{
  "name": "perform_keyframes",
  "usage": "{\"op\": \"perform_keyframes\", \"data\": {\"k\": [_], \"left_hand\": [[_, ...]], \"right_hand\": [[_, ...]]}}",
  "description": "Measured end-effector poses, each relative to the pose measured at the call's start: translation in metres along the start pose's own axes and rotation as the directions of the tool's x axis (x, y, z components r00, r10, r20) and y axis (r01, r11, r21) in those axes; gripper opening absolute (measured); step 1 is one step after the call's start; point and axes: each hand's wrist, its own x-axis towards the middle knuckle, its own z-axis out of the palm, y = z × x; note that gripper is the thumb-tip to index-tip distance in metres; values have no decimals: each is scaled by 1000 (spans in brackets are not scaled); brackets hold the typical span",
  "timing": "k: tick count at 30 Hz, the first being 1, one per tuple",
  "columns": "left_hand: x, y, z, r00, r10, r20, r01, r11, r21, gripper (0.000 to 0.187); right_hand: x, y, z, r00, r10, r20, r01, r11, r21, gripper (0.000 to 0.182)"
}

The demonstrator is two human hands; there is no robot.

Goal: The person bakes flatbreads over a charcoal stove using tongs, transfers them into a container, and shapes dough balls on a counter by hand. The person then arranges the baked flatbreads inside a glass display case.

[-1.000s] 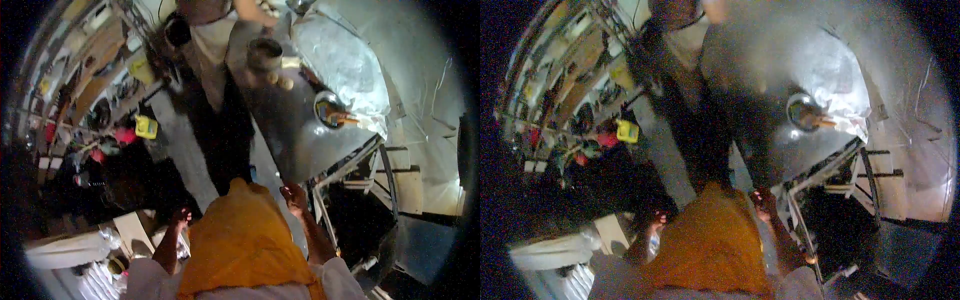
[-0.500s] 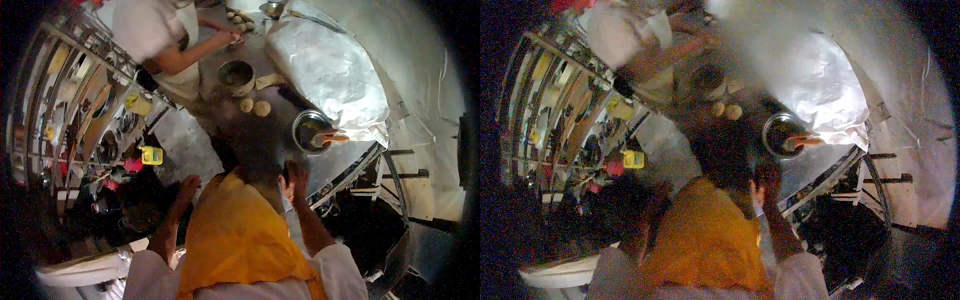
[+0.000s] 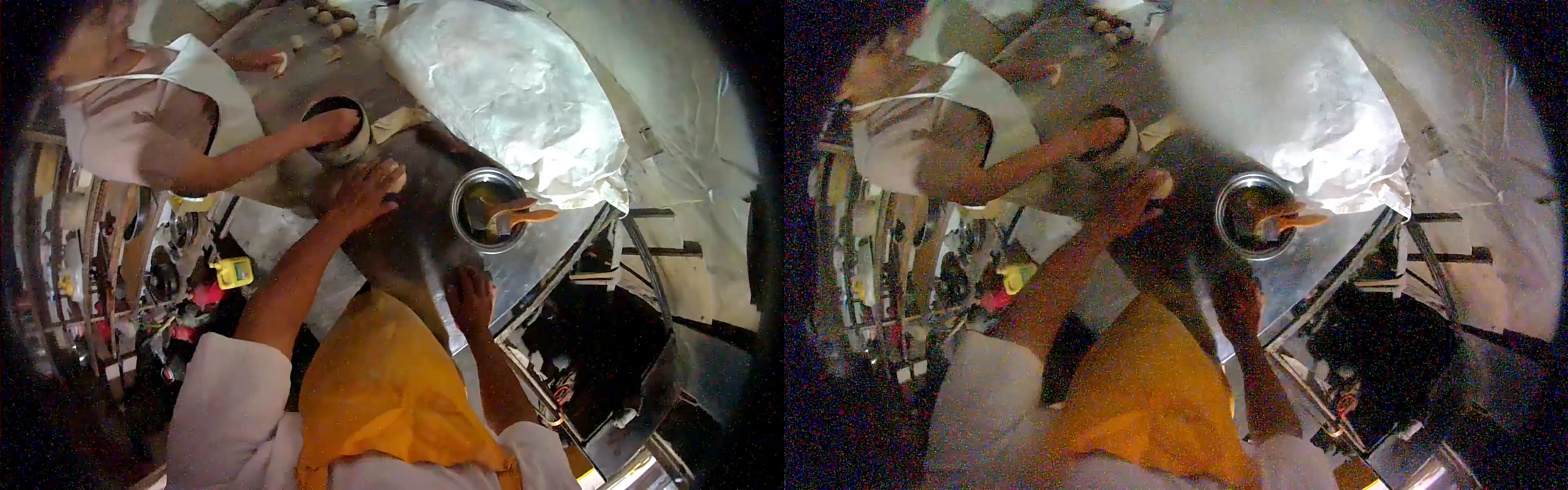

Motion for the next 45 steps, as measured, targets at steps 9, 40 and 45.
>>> {"op": "perform_keyframes", "data": {"k": [9,40,45], "left_hand": [[6,-3,4,955,-272,119,284,953,-103,70],[-111,-82,-36,552,-832,-47,452,346,-822,44],[-194,-5,28,527,-674,517,487,-260,-834,47]], "right_hand": [[9,-11,-1,976,130,174,-98,978,-182,44],[411,-23,85,763,-289,578,479,853,-207,62],[417,-24,85,767,-176,617,310,944,-115,52]]}}
